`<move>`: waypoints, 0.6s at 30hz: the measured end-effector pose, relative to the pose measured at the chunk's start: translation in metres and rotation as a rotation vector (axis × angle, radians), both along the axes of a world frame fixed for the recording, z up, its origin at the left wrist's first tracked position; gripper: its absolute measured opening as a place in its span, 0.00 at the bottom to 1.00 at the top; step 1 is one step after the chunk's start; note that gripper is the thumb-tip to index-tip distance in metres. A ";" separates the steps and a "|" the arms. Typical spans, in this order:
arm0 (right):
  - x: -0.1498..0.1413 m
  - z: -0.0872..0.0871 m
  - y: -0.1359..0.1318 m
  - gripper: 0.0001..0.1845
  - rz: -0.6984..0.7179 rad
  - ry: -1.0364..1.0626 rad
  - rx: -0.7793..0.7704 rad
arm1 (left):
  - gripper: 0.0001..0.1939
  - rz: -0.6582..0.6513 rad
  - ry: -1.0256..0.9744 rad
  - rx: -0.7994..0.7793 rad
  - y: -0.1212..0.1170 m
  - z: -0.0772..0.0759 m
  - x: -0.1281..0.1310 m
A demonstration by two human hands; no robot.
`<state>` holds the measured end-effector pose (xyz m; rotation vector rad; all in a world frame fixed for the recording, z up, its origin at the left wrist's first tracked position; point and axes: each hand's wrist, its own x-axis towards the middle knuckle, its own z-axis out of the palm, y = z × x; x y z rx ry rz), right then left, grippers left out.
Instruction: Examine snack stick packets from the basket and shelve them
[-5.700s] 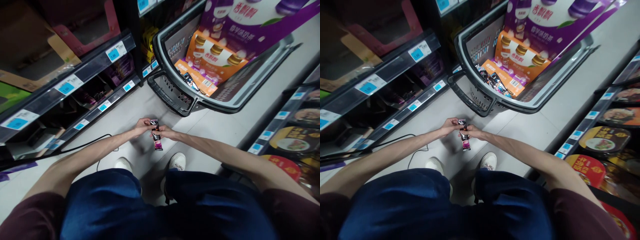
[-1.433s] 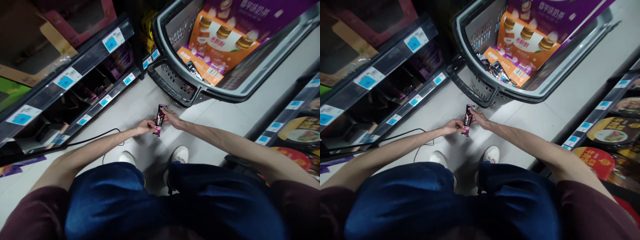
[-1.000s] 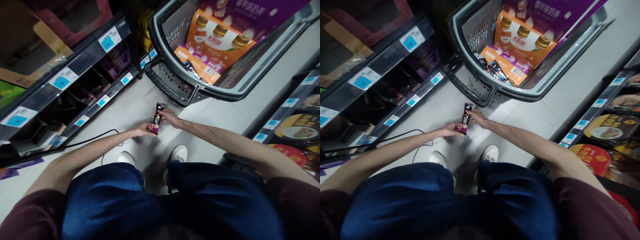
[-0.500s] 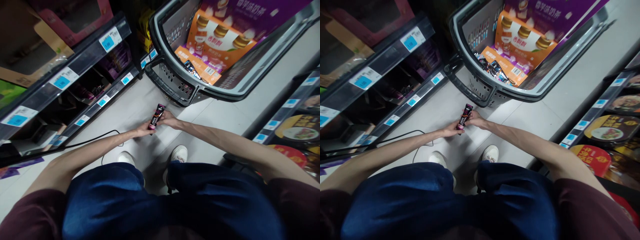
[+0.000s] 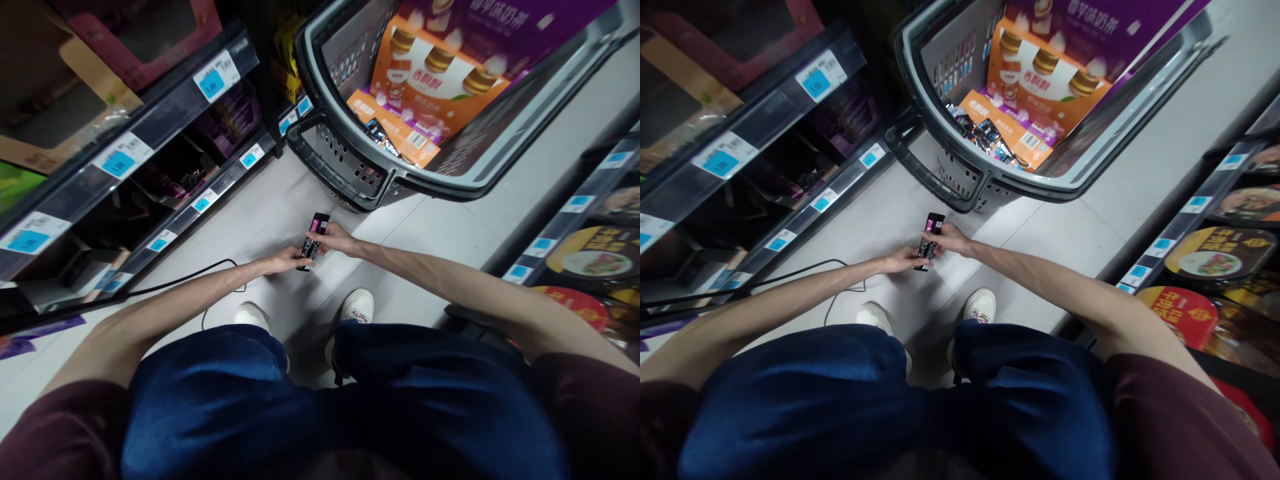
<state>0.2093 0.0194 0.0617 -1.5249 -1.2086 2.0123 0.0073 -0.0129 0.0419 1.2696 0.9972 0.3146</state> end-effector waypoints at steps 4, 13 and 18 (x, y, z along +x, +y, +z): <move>0.000 0.004 0.001 0.30 -0.002 0.010 -0.020 | 0.14 -0.205 -0.055 -0.128 0.006 0.008 -0.003; 0.001 0.001 0.002 0.28 -0.029 0.037 0.045 | 0.18 -0.252 -0.104 -0.194 0.008 0.008 -0.003; 0.004 -0.001 0.002 0.25 -0.045 0.071 -0.013 | 0.21 -0.175 -0.068 -0.186 0.004 -0.001 -0.003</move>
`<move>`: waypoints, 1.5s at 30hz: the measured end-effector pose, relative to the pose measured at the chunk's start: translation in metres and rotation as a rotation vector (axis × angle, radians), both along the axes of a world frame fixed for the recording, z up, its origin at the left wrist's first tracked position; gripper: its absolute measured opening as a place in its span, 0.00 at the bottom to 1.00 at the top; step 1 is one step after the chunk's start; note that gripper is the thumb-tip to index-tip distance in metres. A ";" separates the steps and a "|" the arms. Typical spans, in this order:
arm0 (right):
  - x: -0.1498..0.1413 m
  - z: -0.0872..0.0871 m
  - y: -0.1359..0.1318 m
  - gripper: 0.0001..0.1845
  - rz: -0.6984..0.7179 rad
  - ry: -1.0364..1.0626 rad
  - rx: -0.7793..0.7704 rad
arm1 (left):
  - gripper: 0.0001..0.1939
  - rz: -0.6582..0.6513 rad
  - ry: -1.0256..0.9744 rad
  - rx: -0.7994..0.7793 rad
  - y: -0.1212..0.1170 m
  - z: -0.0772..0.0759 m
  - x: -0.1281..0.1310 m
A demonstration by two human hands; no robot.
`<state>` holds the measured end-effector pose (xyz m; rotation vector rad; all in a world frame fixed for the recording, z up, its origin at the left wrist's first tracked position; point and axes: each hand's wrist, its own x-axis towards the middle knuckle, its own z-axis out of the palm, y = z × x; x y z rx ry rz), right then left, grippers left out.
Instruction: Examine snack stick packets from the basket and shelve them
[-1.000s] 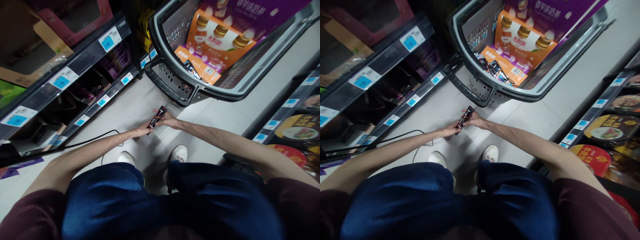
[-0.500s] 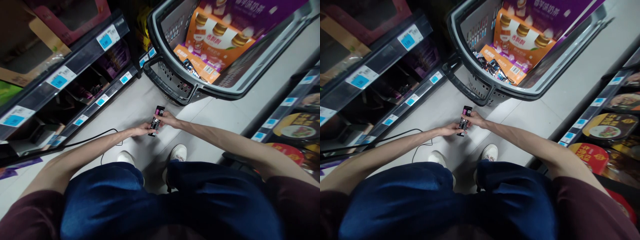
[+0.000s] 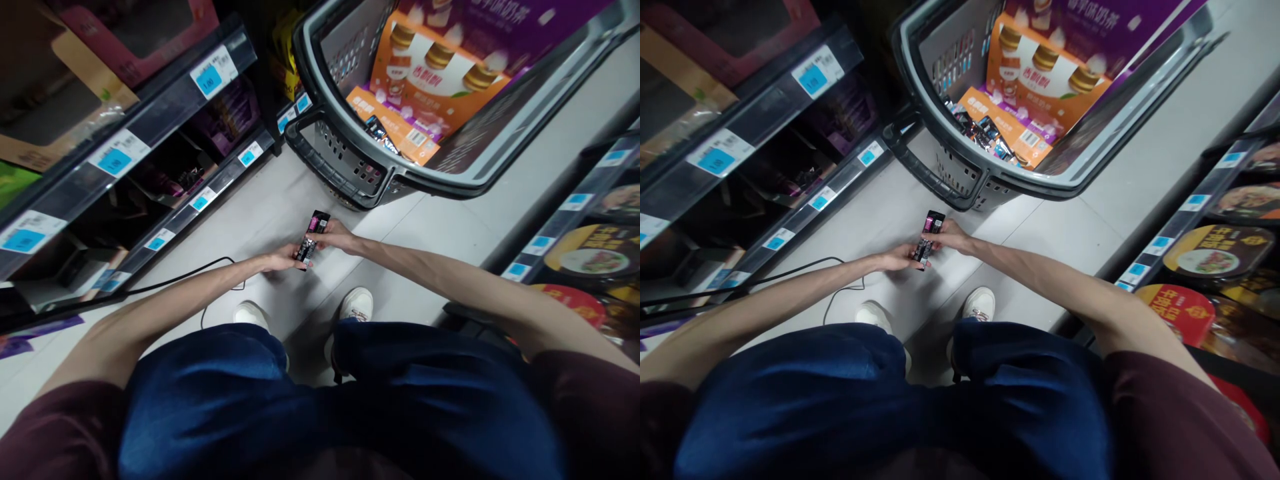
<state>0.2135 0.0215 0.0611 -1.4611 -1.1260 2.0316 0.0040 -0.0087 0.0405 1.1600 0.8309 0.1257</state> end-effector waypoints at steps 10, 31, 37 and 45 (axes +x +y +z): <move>0.011 0.000 0.009 0.25 -0.183 -0.078 0.084 | 0.18 0.464 0.189 0.165 0.013 -0.001 0.001; 0.009 0.001 -0.005 0.26 -0.171 -0.041 0.004 | 0.18 0.688 0.116 0.176 0.002 0.019 0.019; 0.009 -0.003 -0.007 0.26 -0.155 -0.070 0.033 | 0.17 0.675 0.117 0.162 -0.001 0.018 0.019; 0.010 -0.011 -0.009 0.24 -0.102 -0.103 0.073 | 0.16 0.661 0.113 0.208 -0.005 0.018 0.019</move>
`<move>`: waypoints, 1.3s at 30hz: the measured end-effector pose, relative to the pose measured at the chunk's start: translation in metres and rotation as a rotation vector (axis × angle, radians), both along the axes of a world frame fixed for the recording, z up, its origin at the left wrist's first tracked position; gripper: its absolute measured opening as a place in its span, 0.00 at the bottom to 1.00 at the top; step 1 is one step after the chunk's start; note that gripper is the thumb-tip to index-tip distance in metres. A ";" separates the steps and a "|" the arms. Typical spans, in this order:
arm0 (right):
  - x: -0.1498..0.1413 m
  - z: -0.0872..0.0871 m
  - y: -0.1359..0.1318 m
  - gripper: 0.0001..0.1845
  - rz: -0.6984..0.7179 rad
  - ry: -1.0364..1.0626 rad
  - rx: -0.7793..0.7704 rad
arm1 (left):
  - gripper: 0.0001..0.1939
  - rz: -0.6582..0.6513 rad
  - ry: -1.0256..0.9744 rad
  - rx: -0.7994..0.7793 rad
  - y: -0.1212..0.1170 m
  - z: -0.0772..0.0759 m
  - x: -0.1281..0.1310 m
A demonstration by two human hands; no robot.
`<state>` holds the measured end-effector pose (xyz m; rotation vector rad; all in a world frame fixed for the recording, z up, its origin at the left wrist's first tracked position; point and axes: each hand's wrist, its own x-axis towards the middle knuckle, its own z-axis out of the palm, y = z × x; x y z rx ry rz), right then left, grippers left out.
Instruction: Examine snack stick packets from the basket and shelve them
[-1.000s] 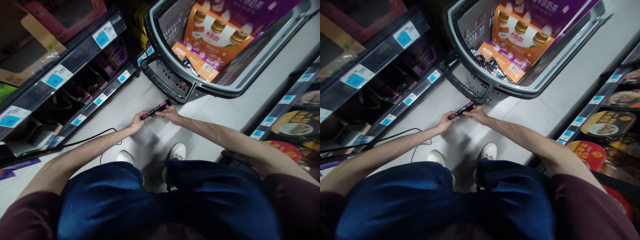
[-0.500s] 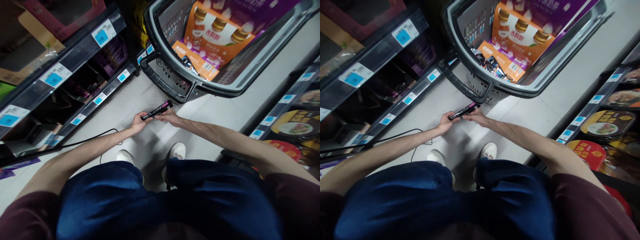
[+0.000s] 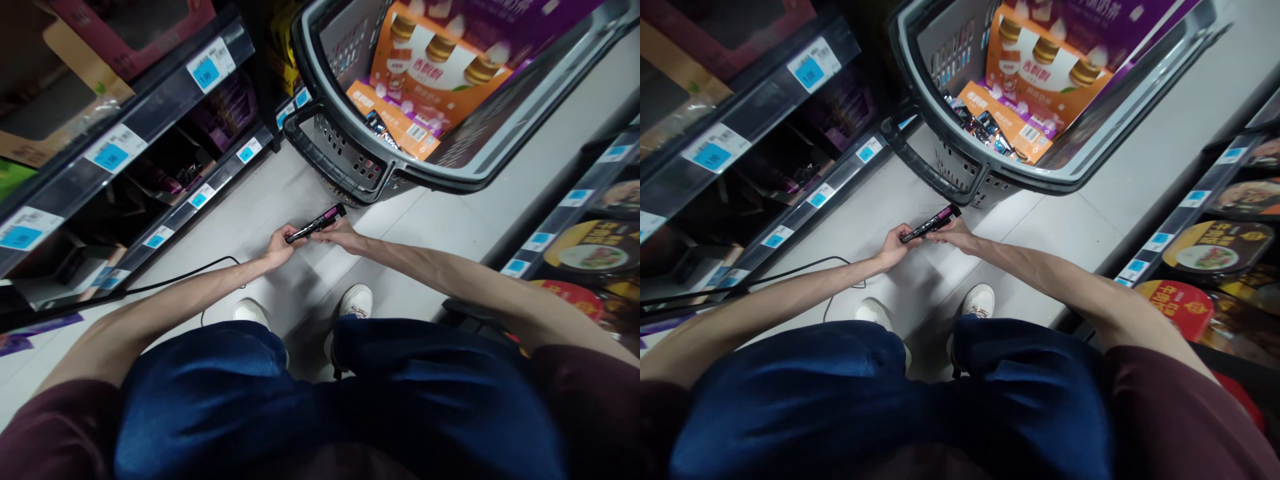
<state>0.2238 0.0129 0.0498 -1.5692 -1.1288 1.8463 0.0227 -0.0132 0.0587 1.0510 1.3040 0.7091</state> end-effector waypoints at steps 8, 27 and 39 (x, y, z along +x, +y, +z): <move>-0.002 0.007 -0.001 0.23 -0.009 0.000 -0.013 | 0.17 -0.029 0.024 0.010 -0.001 -0.002 -0.001; -0.004 -0.007 -0.002 0.24 -0.038 0.066 -0.008 | 0.16 -0.042 0.102 0.043 0.003 -0.009 -0.006; -0.005 -0.005 -0.002 0.22 -0.029 0.045 -0.018 | 0.14 -0.063 0.146 0.052 0.005 -0.005 -0.007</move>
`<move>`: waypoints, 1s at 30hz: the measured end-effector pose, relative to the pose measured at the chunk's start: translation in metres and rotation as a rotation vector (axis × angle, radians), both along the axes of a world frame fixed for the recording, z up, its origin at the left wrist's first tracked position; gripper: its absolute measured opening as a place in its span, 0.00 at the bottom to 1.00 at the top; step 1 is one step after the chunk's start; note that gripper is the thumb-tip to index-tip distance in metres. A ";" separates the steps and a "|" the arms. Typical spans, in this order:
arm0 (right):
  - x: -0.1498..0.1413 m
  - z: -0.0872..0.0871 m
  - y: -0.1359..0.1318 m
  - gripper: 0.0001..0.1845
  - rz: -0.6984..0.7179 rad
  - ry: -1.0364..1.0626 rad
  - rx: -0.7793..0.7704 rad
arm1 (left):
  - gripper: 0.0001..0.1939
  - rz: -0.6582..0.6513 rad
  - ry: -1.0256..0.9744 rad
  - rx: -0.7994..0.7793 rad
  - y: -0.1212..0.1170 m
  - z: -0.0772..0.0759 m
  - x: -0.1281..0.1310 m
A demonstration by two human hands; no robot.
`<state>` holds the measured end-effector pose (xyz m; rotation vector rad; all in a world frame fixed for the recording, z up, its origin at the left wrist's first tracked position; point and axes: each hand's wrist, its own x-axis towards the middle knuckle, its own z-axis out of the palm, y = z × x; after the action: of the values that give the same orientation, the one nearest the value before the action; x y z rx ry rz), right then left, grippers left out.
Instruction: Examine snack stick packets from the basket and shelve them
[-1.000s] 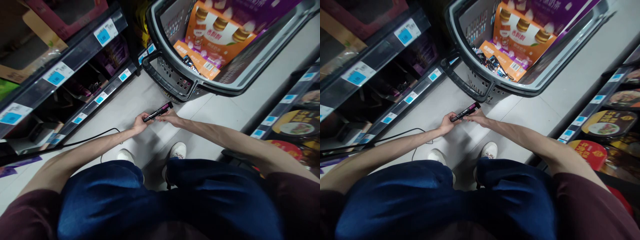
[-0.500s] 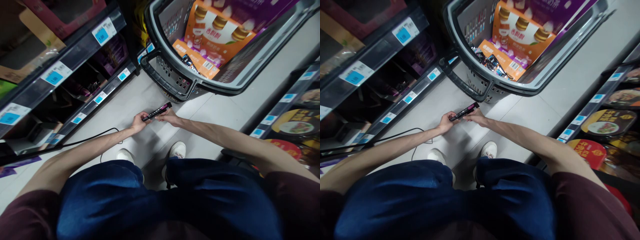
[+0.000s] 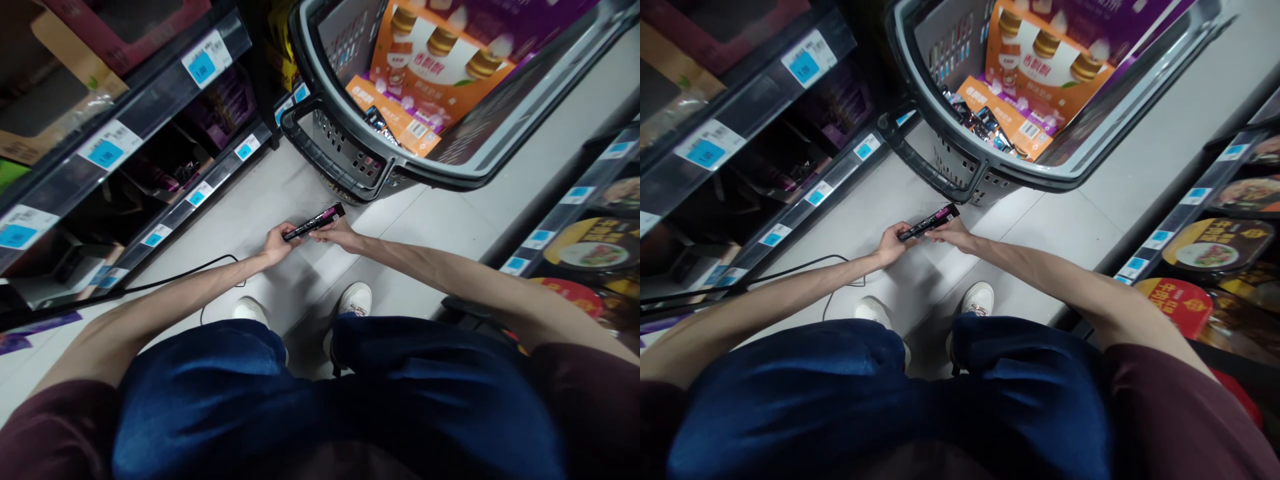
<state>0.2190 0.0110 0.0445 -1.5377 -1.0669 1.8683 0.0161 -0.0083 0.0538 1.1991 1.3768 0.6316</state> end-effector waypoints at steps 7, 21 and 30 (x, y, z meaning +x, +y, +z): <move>-0.001 0.005 0.001 0.21 -0.009 -0.024 -0.028 | 0.15 -0.010 -0.004 -0.003 0.000 -0.001 -0.001; -0.001 0.005 0.002 0.21 0.000 -0.019 -0.028 | 0.13 -0.014 0.032 -0.003 0.000 0.000 -0.001; -0.002 0.008 0.002 0.22 -0.034 -0.032 -0.050 | 0.13 -0.036 0.052 0.011 0.000 -0.003 -0.001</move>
<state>0.2166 0.0131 0.0525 -1.6095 -1.0090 1.8660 0.0154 -0.0085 0.0513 1.2542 1.3937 0.5862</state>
